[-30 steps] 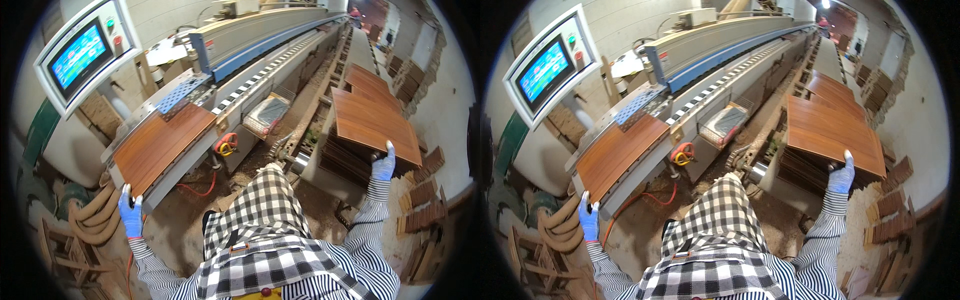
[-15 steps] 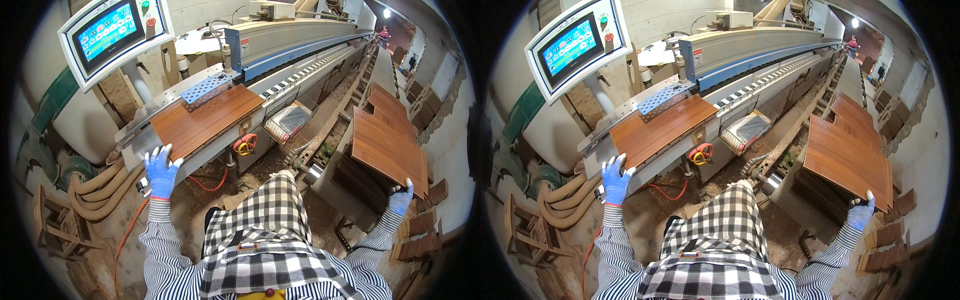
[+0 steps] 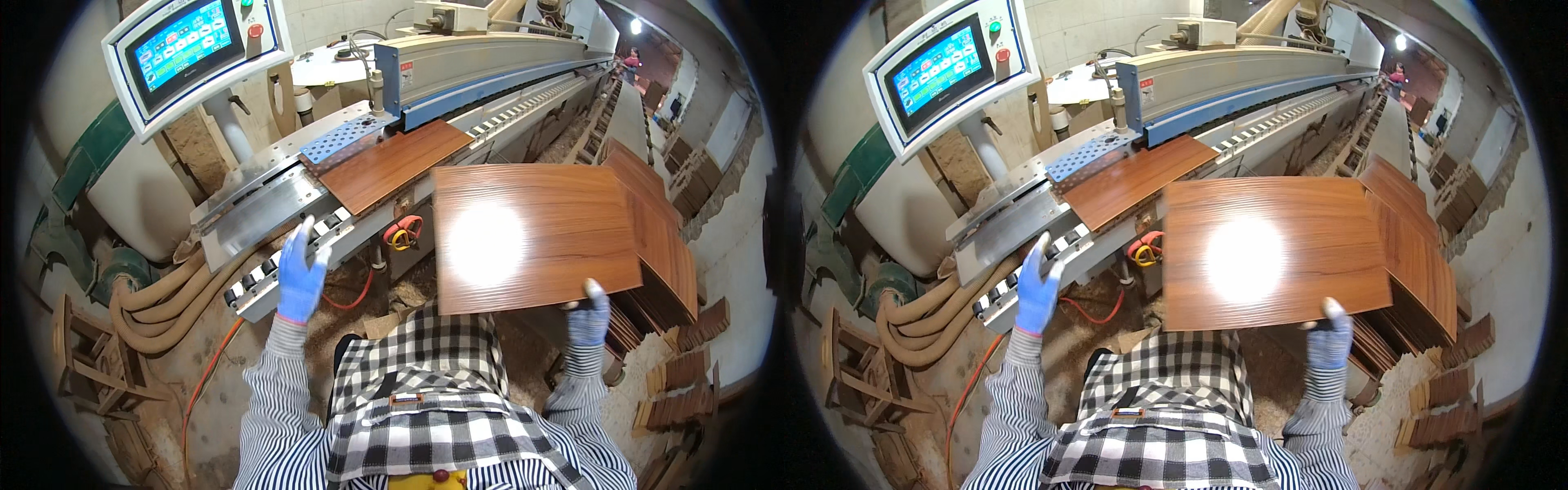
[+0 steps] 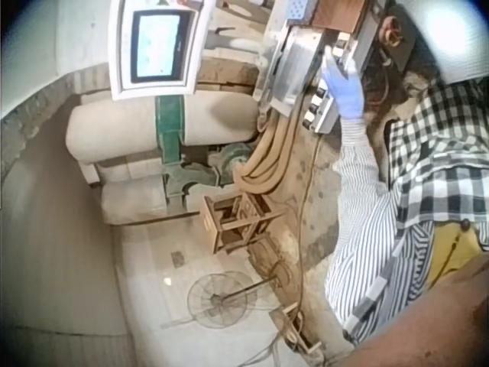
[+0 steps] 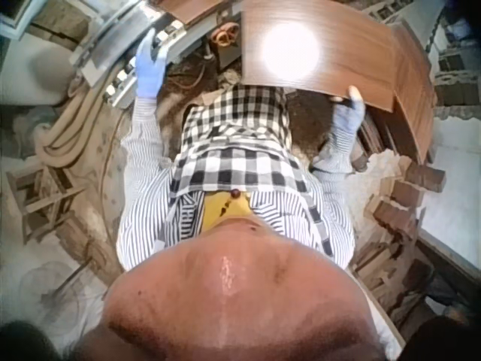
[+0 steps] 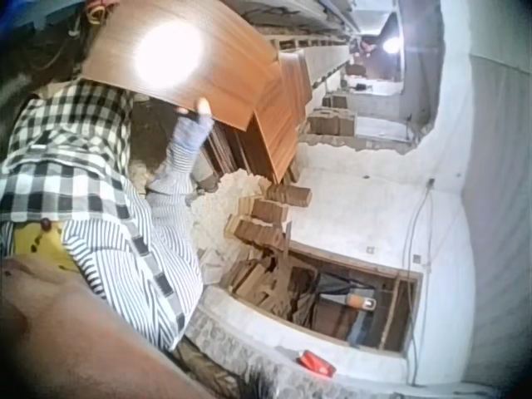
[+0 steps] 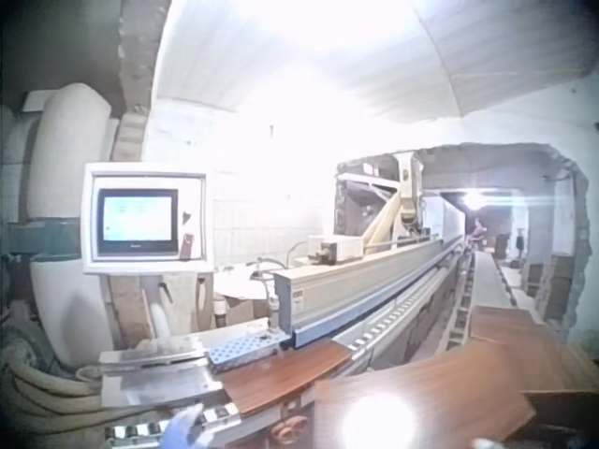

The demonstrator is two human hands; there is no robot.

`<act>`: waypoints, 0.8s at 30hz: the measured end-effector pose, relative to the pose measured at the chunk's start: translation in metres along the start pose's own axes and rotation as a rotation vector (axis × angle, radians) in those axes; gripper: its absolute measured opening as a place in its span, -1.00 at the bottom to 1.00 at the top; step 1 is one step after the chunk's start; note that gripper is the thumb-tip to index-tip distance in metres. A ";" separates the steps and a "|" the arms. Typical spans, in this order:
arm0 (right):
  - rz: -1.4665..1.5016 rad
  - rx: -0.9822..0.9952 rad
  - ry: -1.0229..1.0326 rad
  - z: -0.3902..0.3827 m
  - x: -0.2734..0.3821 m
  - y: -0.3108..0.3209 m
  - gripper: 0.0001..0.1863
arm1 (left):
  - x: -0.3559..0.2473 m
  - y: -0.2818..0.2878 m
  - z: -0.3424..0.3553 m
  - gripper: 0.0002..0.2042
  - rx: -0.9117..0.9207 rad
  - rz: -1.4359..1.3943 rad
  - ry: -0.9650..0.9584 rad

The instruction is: The person repeatedly picks up rectangular wood panels from a stack and places them onto a conveyor belt of a woodworking machine. The panels move through the machine, and the person continues to feed them one by one throughout the clip.

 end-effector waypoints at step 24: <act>-0.138 0.730 -0.528 -0.005 -0.179 -0.183 -0.39 | 0.041 0.093 -0.072 -0.38 -0.005 0.783 0.048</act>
Point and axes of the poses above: each hand's wrist, its own z-axis towards the middle knuckle, its own y-axis out of the back of the hand, x = y × z, the point moved 7 cm from there along z, towards the middle knuckle, and after that the axes turned 5 degrees about -y, right-handed, at the moved point
